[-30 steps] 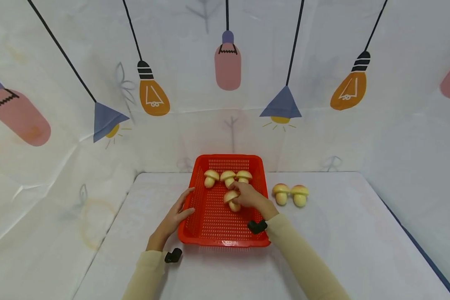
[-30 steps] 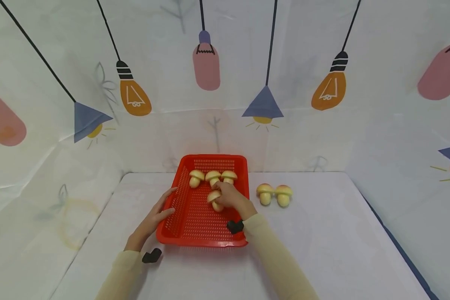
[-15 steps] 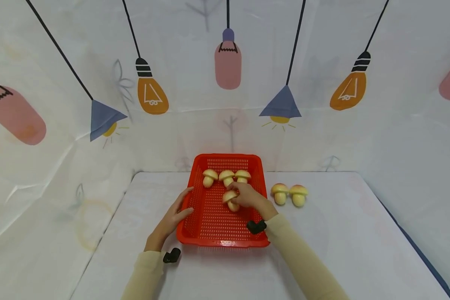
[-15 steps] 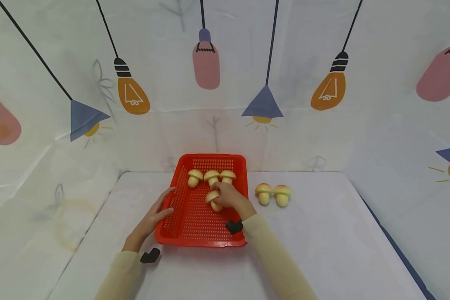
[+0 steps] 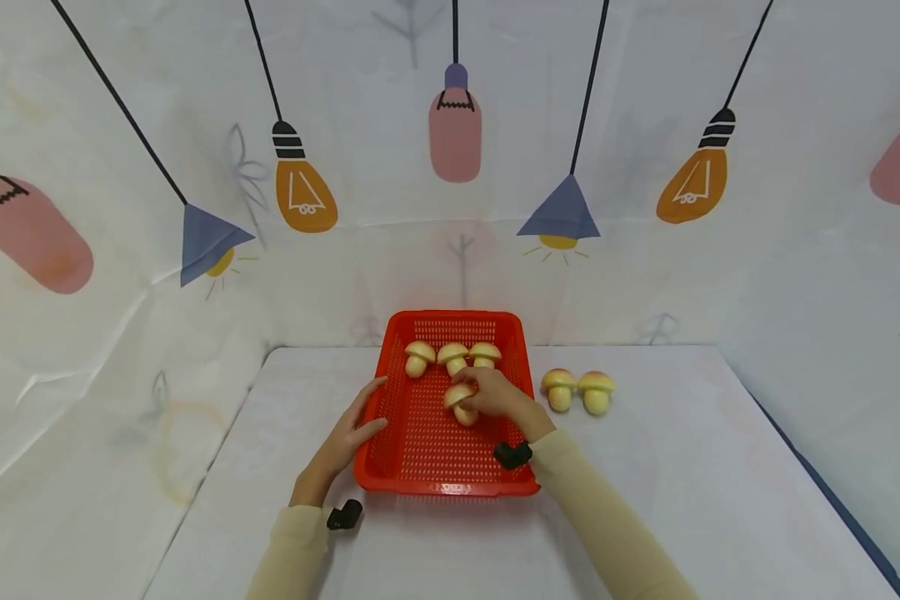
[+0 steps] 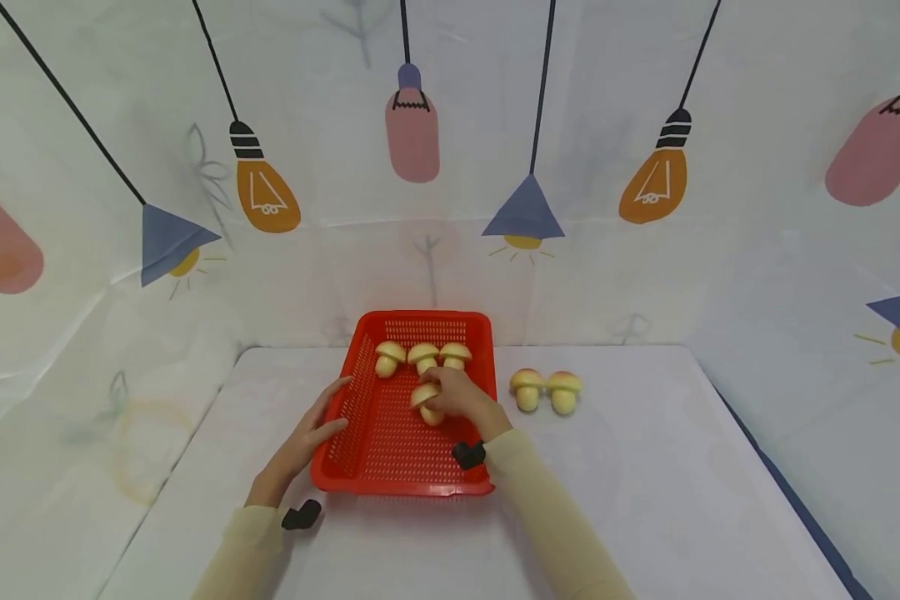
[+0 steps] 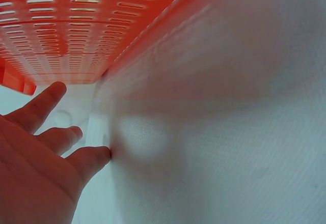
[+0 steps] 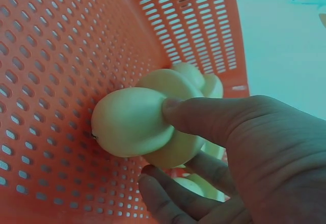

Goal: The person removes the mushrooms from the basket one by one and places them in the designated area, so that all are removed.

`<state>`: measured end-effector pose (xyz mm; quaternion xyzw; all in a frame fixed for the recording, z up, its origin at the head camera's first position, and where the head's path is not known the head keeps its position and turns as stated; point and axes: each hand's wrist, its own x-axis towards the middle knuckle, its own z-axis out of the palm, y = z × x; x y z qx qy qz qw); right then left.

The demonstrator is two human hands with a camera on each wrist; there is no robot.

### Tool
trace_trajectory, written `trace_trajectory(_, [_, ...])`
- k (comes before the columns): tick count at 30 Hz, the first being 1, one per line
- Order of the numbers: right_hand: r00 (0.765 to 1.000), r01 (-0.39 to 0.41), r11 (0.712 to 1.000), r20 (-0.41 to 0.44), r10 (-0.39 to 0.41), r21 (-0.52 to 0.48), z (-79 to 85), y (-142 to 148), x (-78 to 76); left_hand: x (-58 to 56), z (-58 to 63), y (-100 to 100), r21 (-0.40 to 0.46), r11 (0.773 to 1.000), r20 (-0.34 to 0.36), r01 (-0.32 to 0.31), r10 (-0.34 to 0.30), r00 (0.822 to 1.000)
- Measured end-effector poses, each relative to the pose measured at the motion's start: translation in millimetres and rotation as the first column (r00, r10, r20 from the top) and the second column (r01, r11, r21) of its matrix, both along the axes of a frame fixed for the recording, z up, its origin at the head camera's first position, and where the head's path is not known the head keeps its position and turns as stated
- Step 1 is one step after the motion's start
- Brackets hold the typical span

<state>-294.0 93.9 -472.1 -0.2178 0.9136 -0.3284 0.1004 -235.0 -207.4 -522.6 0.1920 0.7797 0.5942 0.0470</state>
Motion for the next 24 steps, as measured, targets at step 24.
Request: trace_trajectory(24, [1.000,-0.006,1.000,0.012,0.006,-0.014,-0.7,1.9,1.1,2.0,1.1,1.2,-0.010,1.000,-0.014,-0.002,0.002,1.000])
